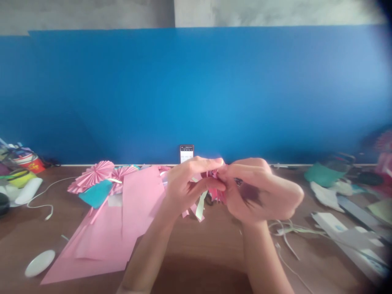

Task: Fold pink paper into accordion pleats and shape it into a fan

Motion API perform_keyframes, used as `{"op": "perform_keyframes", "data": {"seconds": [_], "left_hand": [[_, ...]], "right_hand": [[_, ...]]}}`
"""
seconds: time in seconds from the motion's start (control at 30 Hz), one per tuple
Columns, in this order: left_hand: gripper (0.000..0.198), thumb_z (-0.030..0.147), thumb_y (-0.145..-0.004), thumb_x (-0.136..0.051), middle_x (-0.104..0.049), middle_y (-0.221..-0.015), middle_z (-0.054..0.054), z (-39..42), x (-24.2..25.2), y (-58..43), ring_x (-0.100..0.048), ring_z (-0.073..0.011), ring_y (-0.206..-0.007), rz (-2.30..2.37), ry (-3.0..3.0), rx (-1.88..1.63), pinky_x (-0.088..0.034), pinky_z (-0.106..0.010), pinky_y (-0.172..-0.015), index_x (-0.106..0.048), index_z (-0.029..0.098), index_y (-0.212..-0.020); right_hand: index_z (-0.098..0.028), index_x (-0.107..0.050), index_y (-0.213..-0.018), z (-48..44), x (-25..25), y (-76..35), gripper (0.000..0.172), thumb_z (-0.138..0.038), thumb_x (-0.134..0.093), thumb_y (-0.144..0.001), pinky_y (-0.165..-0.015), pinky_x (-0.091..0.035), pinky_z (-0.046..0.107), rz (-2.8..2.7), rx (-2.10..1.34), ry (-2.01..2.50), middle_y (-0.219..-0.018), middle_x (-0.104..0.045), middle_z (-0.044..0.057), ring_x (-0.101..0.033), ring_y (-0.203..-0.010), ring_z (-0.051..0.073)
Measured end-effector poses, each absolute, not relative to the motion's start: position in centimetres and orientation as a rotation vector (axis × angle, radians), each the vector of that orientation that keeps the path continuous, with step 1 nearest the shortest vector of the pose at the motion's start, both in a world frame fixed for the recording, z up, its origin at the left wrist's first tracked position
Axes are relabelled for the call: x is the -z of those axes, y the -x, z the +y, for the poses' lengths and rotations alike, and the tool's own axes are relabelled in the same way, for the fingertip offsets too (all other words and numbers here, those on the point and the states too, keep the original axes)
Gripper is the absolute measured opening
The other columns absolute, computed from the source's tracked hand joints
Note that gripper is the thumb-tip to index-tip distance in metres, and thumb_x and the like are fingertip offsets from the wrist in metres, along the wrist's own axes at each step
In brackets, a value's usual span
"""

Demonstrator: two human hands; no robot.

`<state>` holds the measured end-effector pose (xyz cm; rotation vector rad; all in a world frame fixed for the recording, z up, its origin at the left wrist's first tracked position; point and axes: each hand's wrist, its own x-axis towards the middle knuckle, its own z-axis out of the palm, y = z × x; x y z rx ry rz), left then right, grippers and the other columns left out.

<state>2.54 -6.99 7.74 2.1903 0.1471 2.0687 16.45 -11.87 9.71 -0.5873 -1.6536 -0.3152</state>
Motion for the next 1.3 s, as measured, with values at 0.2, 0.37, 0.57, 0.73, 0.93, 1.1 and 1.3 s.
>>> {"op": "perform_keyframes", "data": {"seconds": [0.2,0.37,0.57,0.73,0.93,1.1,1.3], "left_hand": [[0.045,0.03,-0.076,-0.082,-0.078,-0.094,-0.001,-7.0,-7.4,-2.7,-0.074,-0.0161,-0.076,0.212,-2.167,-2.1,-0.06,-0.025,-0.06,-0.067,0.029,-0.119],[0.047,0.028,-0.075,-0.083,-0.078,-0.094,0.0,-6.9,-7.6,-2.8,-0.075,-0.016,-0.078,0.145,-2.129,-2.152,-0.06,-0.024,-0.06,-0.067,0.029,-0.12],[0.051,0.027,-0.073,-0.084,-0.077,-0.091,0.003,-7.3,-7.7,-2.8,-0.075,-0.0155,-0.075,0.16,-2.108,-2.084,-0.061,-0.024,-0.06,-0.067,0.031,-0.121],[0.052,0.025,-0.075,-0.082,-0.078,-0.092,0.002,-7.5,-7.7,-2.8,-0.075,-0.0154,-0.075,0.127,-2.092,-2.066,-0.061,-0.025,-0.059,-0.066,0.032,-0.124],[0.048,0.027,-0.076,-0.082,-0.078,-0.098,-0.001,-7.7,-7.6,-2.9,-0.074,-0.0168,-0.078,0.207,-2.122,-2.097,-0.061,-0.026,-0.062,-0.068,0.03,-0.122],[0.047,0.027,-0.076,-0.082,-0.078,-0.1,-0.001,-7.7,-7.7,-3.0,-0.075,-0.0172,-0.083,0.248,-2.11,-2.112,-0.061,-0.025,-0.063,-0.069,0.029,-0.12],[0.047,0.018,-0.073,-0.083,-0.078,-0.101,0.001,-8.0,-7.9,-2.9,-0.074,-0.0137,-0.077,0.165,-2.05,-2.079,-0.062,-0.023,-0.066,-0.069,0.027,-0.118]], "right_hand": [[-0.029,-0.065,-0.098,-11.8,-9.9,-16.4,0.027,-0.005,-0.061,-0.084,-0.05,-0.06,0.034,-1.597,0.307,0.517,-0.063,-0.07,0.0,-0.071,-0.061,0.021],[-0.029,-0.064,-0.097,-11.7,-9.4,-16.3,0.026,-0.006,-0.057,-0.087,-0.054,-0.061,0.035,-1.595,0.265,0.542,-0.062,-0.071,0.001,-0.071,-0.063,0.021],[-0.029,-0.064,-0.098,-11.8,-9.2,-16.1,0.025,-0.009,-0.054,-0.088,-0.056,-0.061,0.035,-1.56,0.266,0.546,-0.06,-0.07,0.0,-0.07,-0.062,0.021],[-0.027,-0.064,-0.096,-11.7,-9.1,-16.2,0.022,-0.011,-0.053,-0.088,-0.057,-0.061,0.035,-1.537,0.294,0.55,-0.053,-0.064,-0.001,-0.07,-0.062,0.021],[-0.027,-0.056,-0.073,-11.7,-9.2,-16.5,0.022,-0.008,-0.056,-0.085,-0.061,-0.059,0.031,-1.608,0.349,0.552,-0.054,-0.063,-0.003,-0.07,-0.067,0.018],[-0.028,-0.057,-0.081,-11.7,-9.1,-16.5,0.019,-0.01,-0.059,-0.085,-0.06,-0.059,0.03,-1.571,0.332,0.551,-0.06,-0.066,-0.003,-0.07,-0.069,0.017],[-0.028,-0.061,-0.095,-11.6,-8.7,-16.2,0.016,-0.015,-0.052,-0.09,-0.059,-0.061,0.035,-1.545,0.311,0.57,-0.059,-0.066,0.0,-0.071,-0.068,0.02]]}}
